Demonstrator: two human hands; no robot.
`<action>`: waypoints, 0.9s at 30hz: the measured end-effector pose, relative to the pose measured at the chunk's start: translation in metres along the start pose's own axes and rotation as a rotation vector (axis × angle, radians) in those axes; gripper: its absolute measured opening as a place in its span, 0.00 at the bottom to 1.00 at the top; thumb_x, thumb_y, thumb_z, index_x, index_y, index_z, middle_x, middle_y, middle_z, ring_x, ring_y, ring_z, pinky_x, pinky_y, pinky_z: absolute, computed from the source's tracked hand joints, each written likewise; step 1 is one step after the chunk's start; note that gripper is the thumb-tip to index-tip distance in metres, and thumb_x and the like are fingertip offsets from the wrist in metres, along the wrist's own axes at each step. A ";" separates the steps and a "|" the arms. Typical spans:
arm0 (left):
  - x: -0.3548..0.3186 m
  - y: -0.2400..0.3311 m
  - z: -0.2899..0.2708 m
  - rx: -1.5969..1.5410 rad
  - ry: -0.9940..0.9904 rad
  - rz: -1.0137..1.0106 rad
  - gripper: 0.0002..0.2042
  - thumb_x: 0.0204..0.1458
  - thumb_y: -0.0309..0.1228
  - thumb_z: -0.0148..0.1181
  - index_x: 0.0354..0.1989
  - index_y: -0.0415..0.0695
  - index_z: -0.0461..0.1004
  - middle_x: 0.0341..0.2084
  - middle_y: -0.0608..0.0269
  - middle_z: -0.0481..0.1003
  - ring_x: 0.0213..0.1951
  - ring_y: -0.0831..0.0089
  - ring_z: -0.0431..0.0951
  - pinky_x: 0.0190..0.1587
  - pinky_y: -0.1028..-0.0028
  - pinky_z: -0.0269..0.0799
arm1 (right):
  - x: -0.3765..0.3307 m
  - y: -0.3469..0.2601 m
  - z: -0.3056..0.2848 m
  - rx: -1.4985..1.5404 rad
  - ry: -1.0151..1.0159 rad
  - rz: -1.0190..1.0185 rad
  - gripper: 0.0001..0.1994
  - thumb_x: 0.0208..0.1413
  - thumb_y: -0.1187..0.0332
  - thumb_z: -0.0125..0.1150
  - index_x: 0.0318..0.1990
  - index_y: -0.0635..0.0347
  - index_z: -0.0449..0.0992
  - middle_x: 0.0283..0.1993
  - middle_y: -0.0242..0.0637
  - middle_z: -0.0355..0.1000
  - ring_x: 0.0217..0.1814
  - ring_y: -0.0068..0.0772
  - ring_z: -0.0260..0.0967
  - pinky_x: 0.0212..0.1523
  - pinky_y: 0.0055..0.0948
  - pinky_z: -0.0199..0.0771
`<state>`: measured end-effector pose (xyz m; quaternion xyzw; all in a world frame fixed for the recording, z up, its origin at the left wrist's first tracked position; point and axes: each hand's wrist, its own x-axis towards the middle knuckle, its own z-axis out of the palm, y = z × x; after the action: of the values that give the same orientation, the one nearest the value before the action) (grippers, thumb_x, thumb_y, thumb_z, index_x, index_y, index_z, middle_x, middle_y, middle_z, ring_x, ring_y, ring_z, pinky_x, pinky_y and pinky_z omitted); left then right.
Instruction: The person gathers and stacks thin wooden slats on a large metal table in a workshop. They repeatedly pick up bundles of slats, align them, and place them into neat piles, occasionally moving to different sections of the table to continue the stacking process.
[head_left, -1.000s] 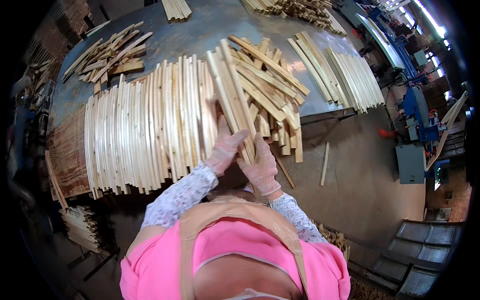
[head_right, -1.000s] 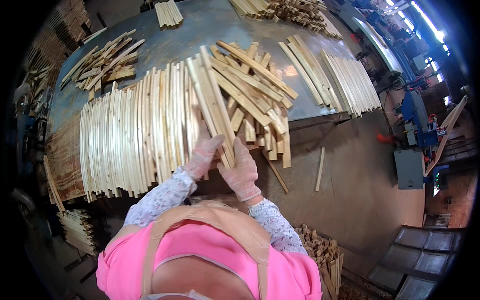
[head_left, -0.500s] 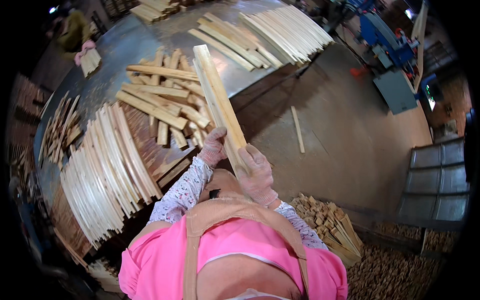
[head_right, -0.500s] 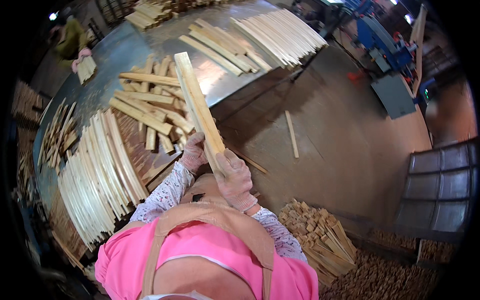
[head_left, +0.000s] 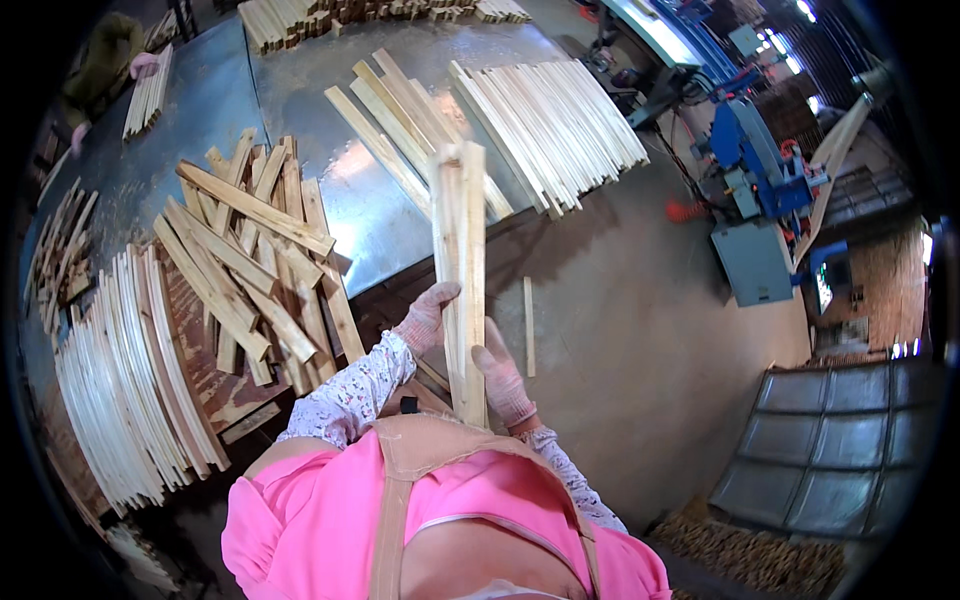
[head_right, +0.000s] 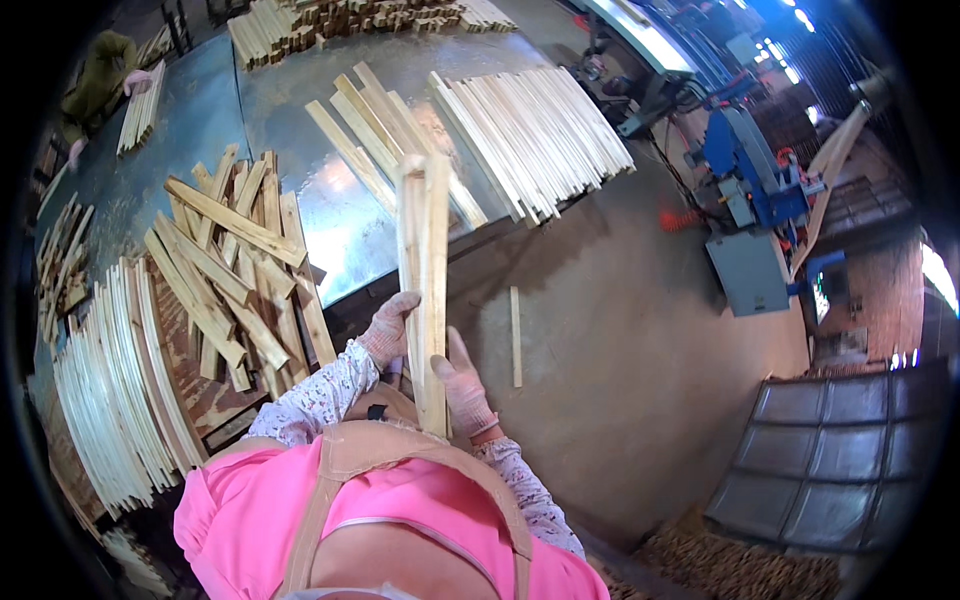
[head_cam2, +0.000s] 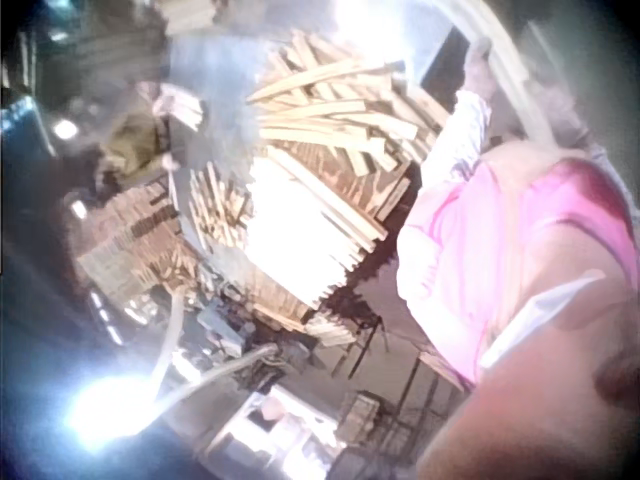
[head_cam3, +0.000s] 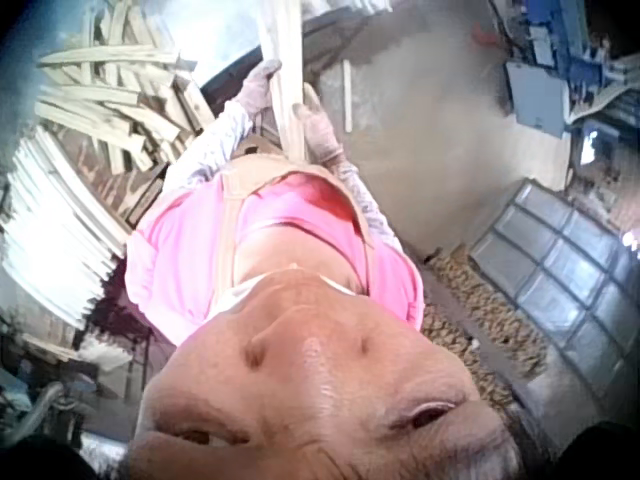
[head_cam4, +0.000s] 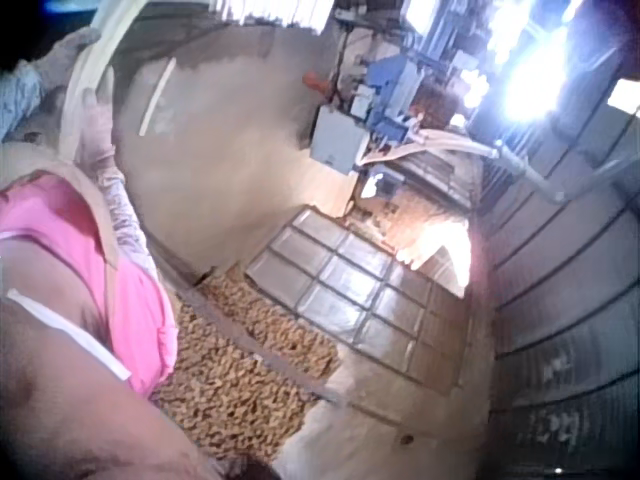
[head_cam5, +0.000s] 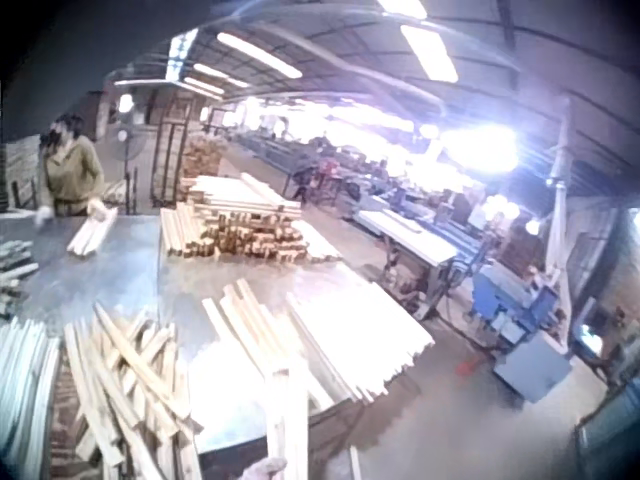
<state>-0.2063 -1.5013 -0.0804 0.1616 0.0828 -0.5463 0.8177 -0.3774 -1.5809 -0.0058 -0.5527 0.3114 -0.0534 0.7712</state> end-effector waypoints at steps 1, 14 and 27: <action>0.016 0.002 0.009 0.020 0.032 0.002 0.18 0.55 0.36 0.67 0.49 0.36 0.80 0.40 0.48 0.84 0.41 0.55 0.86 0.50 0.55 0.85 | 0.011 -0.010 -0.007 0.133 -0.084 0.144 0.26 0.68 0.63 0.60 0.71 0.58 0.65 0.55 0.39 0.75 0.48 0.33 0.77 0.51 0.33 0.81; 0.166 0.068 0.027 1.221 0.693 0.527 0.35 0.61 0.46 0.63 0.70 0.34 0.67 0.60 0.45 0.76 0.61 0.56 0.77 0.65 0.64 0.71 | 0.280 -0.126 -0.116 -0.975 0.154 -0.217 0.51 0.52 0.55 0.76 0.79 0.66 0.53 0.75 0.57 0.63 0.77 0.49 0.62 0.75 0.37 0.62; 0.201 0.060 0.052 1.443 1.178 0.561 0.28 0.59 0.39 0.64 0.62 0.32 0.73 0.48 0.43 0.79 0.51 0.50 0.79 0.57 0.59 0.74 | 0.551 -0.365 -0.289 -1.296 0.320 -0.245 0.44 0.52 0.54 0.75 0.75 0.61 0.63 0.68 0.59 0.71 0.71 0.57 0.68 0.71 0.46 0.68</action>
<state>-0.0751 -1.6726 -0.0838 0.8853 0.0823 -0.0825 0.4501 0.0029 -2.1928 0.0294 -0.9200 0.3257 -0.0242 0.2167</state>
